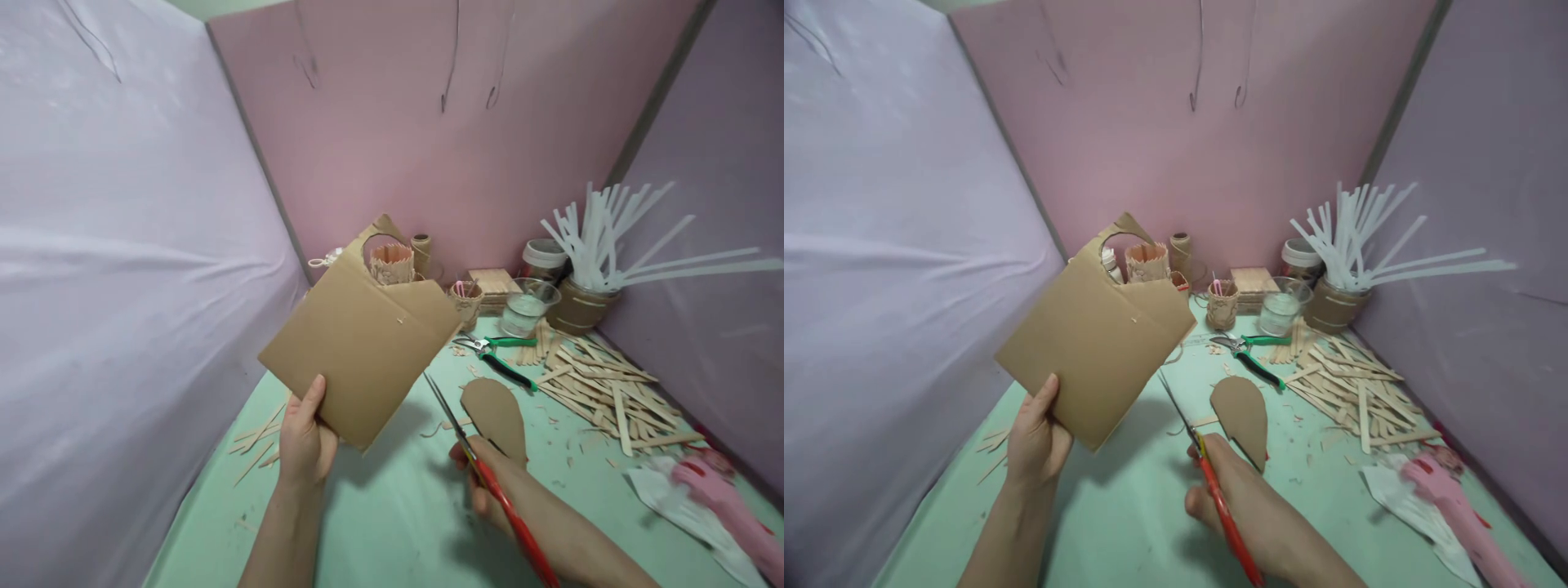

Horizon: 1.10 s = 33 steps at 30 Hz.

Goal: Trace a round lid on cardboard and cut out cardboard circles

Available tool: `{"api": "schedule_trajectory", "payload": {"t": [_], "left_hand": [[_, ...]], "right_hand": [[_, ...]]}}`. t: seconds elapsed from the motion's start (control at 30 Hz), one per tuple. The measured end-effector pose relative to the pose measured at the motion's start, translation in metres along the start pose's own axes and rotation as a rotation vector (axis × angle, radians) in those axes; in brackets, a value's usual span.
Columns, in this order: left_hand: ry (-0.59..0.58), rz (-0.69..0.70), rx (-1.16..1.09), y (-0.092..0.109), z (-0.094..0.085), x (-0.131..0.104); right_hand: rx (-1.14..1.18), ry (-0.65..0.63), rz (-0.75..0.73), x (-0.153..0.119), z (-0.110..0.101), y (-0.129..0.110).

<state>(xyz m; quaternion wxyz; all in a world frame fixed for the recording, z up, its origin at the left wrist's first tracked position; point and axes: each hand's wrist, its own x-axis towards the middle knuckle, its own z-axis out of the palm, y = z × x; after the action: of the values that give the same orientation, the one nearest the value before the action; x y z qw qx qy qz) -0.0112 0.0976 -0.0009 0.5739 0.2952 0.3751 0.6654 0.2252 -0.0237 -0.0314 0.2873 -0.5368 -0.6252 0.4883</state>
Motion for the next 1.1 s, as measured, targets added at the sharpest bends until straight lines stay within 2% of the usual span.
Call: {"api": "schedule_trajectory", "payload": {"t": [0.27,0.47,0.7,0.87,1.0,1.1], "left_hand": [[-0.106,-0.143,0.089,-0.005,0.005,-0.010],[-0.142,-0.172,0.110,-0.006,0.005,-0.011],[-0.149,-0.201,0.116,-0.005,0.006,-0.014],[-0.120,-0.199,0.099,-0.005,0.006,-0.013],[-0.114,-0.292,0.075,-0.009,0.009,-0.017],[-0.167,-0.348,0.106,-0.011,0.012,-0.022]], "right_hand": [[0.009,-0.013,-0.006,-0.001,-0.001,-0.011],[-0.070,0.043,0.011,0.000,0.003,-0.019],[-0.250,0.137,0.094,0.011,0.012,-0.006],[-0.185,0.205,0.130,0.014,0.019,-0.001],[-0.094,0.192,0.140,0.015,0.019,-0.005],[-0.102,0.195,0.107,0.014,0.017,-0.006]]}}
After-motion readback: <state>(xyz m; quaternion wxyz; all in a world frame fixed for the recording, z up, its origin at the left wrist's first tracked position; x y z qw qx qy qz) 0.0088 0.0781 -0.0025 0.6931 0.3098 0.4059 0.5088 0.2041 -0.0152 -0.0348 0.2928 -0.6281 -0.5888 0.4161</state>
